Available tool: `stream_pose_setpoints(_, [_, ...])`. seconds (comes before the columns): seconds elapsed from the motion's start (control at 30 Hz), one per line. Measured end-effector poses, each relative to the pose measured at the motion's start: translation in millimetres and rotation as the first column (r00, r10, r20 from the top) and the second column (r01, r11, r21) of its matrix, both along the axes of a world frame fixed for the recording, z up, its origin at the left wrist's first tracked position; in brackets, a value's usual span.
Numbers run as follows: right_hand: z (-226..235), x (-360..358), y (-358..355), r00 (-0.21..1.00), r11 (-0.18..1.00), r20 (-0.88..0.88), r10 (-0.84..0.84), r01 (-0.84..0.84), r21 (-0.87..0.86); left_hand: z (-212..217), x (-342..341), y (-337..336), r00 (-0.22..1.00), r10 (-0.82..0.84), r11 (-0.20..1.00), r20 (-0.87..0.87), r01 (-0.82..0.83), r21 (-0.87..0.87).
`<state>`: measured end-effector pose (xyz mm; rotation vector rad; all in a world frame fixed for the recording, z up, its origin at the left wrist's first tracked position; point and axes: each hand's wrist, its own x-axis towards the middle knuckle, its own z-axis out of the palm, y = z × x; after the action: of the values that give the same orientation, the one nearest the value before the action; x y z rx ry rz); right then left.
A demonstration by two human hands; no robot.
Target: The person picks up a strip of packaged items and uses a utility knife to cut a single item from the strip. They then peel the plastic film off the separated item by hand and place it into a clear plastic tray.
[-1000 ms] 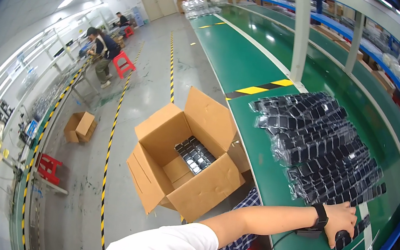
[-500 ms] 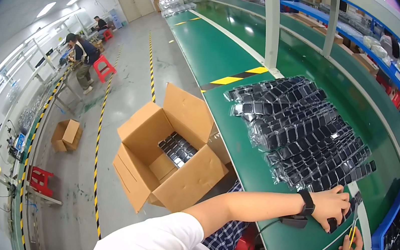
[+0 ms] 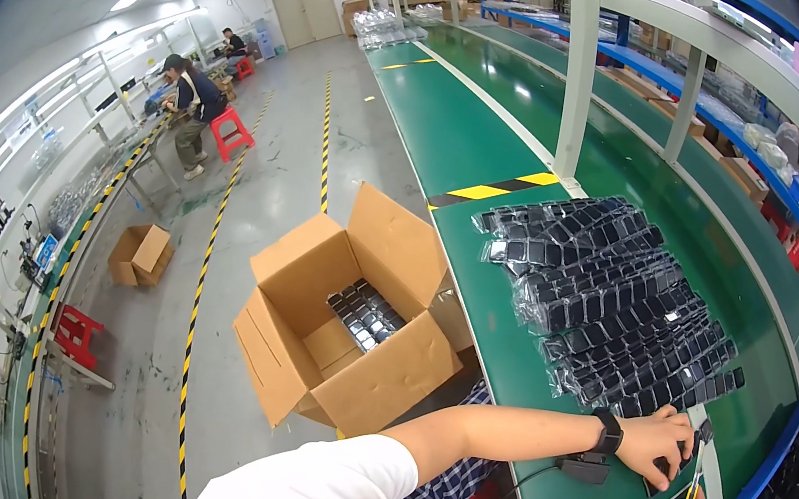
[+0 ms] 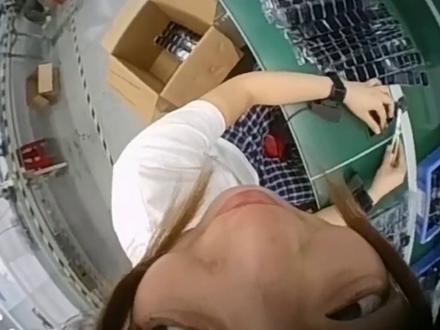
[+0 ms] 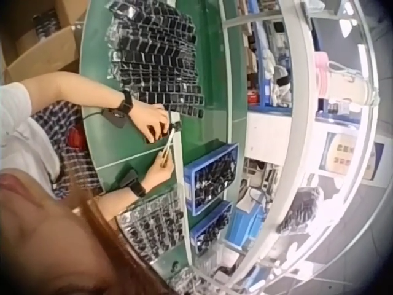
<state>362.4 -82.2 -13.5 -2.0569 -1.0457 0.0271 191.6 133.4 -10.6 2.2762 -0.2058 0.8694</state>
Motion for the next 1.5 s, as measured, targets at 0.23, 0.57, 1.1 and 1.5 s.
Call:
stream_pose_setpoints(0.23, [-9,8,1,0.993,0.999,-0.116,0.013,-0.009,0.038,8,9,-2,0.996,0.037,0.859,-0.079,-0.072,-0.507])
stream_pose_setpoints(0.57, [52,-52,11,1.000,0.999,0.004,0.009,-0.009,-0.039,-10,15,6,0.981,0.131,0.985,0.143,-0.146,0.095])
stream_pose_setpoints(1.1, [47,-44,15,0.995,0.993,0.099,0.017,-0.005,-0.117,-17,15,6,0.989,-0.025,0.988,0.147,0.001,0.156])
stream_pose_setpoints(1.5, [21,-46,25,0.957,0.997,0.287,0.035,-0.016,-0.071,21,-21,17,0.987,0.136,0.970,0.091,-0.151,0.193])
